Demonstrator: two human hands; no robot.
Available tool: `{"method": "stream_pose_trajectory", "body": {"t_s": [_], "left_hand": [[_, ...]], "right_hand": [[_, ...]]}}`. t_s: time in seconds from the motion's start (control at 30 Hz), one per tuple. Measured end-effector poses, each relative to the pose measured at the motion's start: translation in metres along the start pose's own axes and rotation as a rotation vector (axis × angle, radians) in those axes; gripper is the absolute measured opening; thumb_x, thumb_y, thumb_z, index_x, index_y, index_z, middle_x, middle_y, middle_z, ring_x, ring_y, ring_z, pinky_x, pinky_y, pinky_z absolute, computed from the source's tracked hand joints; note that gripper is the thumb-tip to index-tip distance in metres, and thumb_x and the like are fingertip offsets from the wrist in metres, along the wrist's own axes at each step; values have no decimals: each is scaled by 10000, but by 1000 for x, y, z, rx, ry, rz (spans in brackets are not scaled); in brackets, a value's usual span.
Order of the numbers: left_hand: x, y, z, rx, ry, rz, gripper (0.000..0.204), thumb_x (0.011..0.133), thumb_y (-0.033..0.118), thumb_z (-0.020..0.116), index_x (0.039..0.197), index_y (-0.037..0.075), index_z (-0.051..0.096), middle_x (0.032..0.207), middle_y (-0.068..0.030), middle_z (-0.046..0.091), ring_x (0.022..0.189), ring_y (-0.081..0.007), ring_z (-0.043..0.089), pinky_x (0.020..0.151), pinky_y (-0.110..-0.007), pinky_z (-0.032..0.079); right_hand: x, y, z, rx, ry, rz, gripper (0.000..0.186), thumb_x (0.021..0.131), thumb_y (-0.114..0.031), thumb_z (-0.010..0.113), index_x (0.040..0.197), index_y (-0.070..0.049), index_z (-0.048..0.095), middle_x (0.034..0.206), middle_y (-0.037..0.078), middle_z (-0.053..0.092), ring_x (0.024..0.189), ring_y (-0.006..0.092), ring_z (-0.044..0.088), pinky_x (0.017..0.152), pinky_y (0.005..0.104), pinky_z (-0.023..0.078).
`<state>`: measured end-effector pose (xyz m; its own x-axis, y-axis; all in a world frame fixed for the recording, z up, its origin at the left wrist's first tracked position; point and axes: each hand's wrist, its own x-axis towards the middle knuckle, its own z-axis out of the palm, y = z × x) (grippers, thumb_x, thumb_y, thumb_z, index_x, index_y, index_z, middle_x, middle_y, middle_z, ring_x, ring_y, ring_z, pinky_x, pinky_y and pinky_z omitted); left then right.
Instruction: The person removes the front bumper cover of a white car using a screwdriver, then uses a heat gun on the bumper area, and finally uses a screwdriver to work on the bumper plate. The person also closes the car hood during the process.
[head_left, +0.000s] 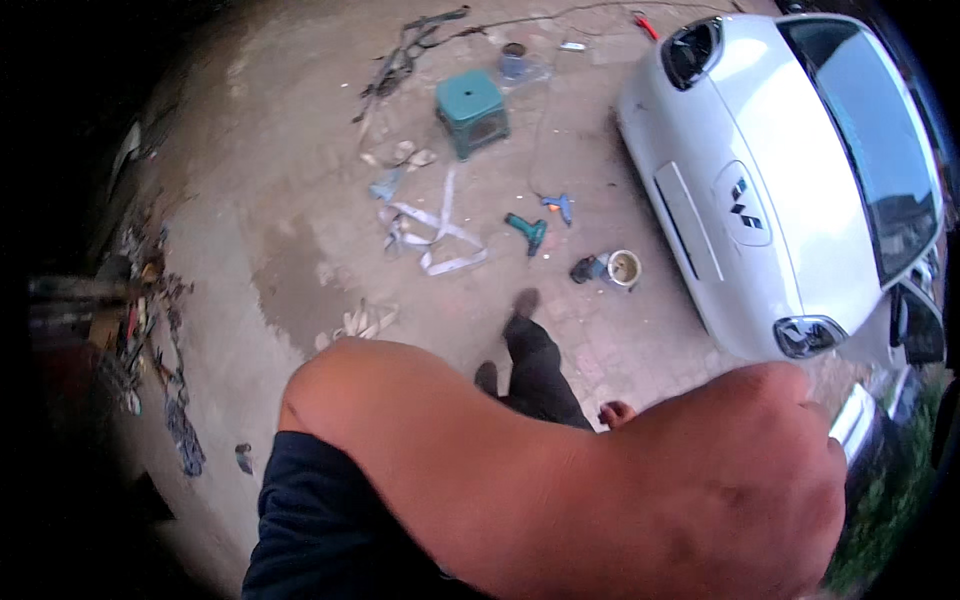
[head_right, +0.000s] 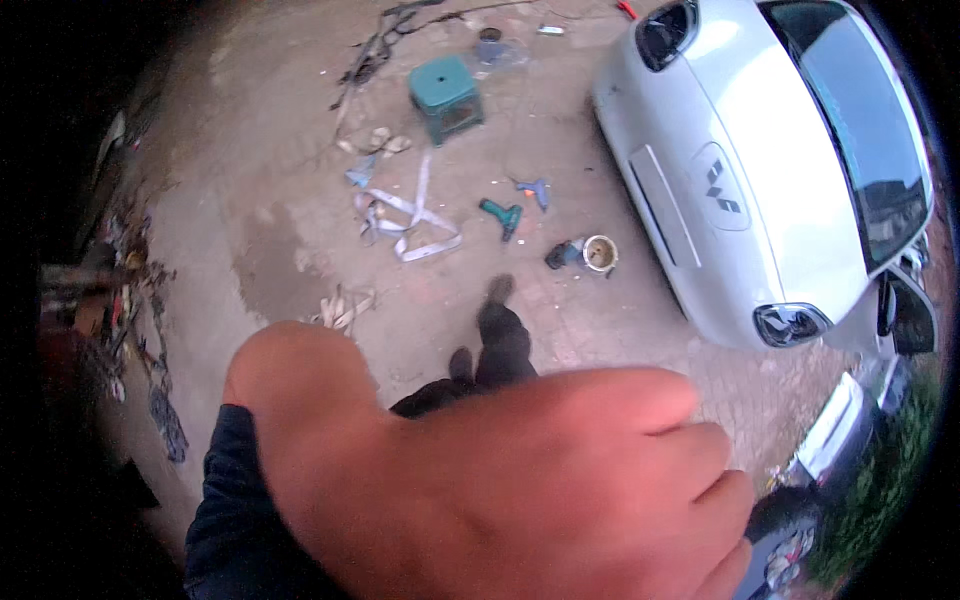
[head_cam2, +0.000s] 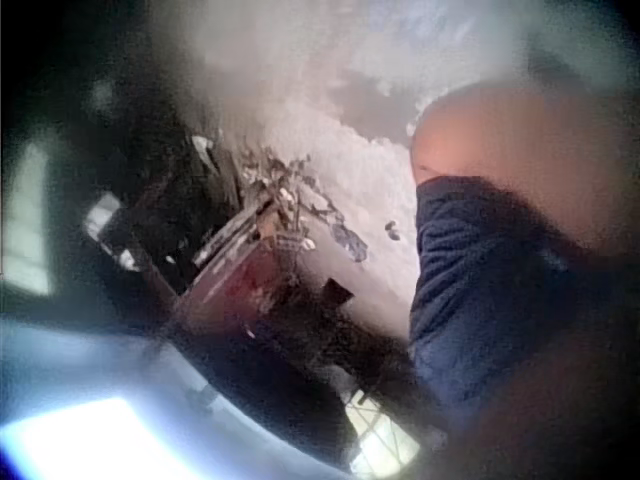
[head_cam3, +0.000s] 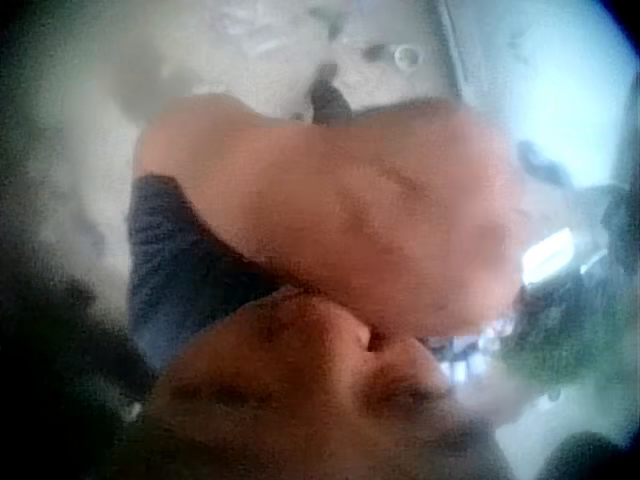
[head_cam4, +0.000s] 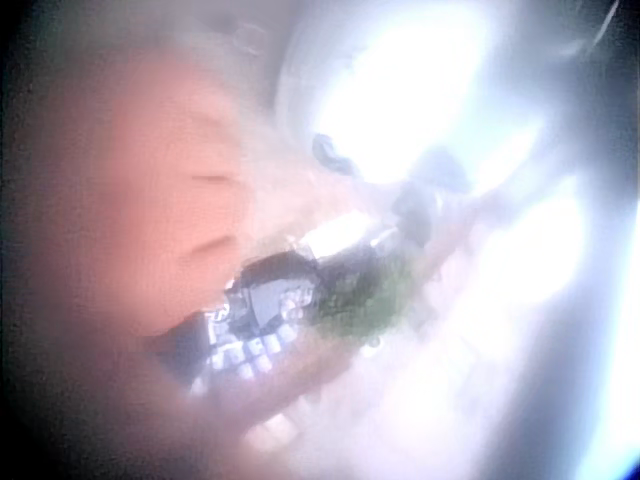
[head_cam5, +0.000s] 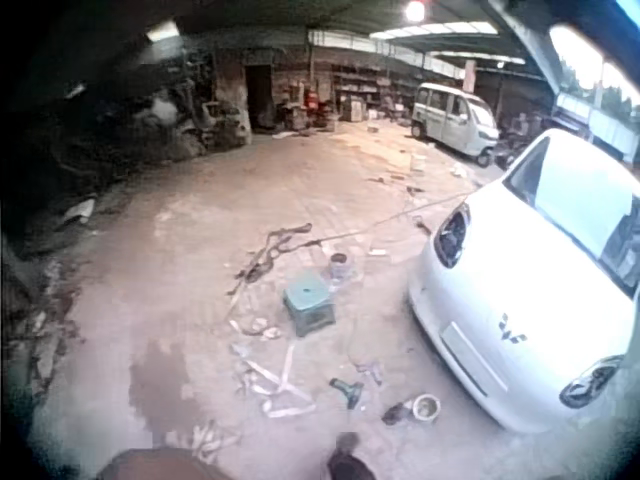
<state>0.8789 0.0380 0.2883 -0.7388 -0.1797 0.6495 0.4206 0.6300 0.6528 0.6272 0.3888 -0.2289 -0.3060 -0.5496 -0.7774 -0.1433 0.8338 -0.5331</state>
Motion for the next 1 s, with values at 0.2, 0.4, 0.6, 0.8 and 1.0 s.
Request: {"method": "stream_pose_trajectory", "body": {"t_s": [0.2,0.4,0.6,0.8,1.0], "left_hand": [[-40,-137,-84,-590,126,-691,193,953,179,586,989,11,673,850,-105,656,788,-201,663,714,-313,514],[-323,-309,-77,491,-92,-1566,366,924,366,591,983,10,658,999,-238,661,944,-414,621,805,-486,501],[-553,-342,-121,434,-806,-1543,291,900,299,512,1031,125,705,1005,-141,710,926,-320,684,796,-470,535],[-494,-575,-283,314,-928,-1468,338,925,346,528,994,73,716,1024,-190,694,985,-341,654,866,-460,514],[-63,-861,-466,308,465,-1495,350,959,302,561,1021,-28,660,939,-159,706,842,-256,681,776,-367,508]], "right_hand": [[112,-111,-42,125,123,38,272,921,-215,618,978,44,677,802,126,703,683,184,656,637,324,523],[207,-245,-101,71,95,203,292,928,-245,620,1045,21,651,825,119,707,672,198,664,567,320,482],[342,-423,-127,370,163,20,294,941,-240,632,1014,42,664,802,114,699,688,184,654,618,320,502],[424,-596,-123,320,22,-73,325,964,-301,621,1048,11,649,894,95,709,782,187,665,721,331,519],[464,-819,-216,-35,32,-316,299,982,-320,596,994,-28,656,877,63,684,800,135,596,743,307,484]]}}
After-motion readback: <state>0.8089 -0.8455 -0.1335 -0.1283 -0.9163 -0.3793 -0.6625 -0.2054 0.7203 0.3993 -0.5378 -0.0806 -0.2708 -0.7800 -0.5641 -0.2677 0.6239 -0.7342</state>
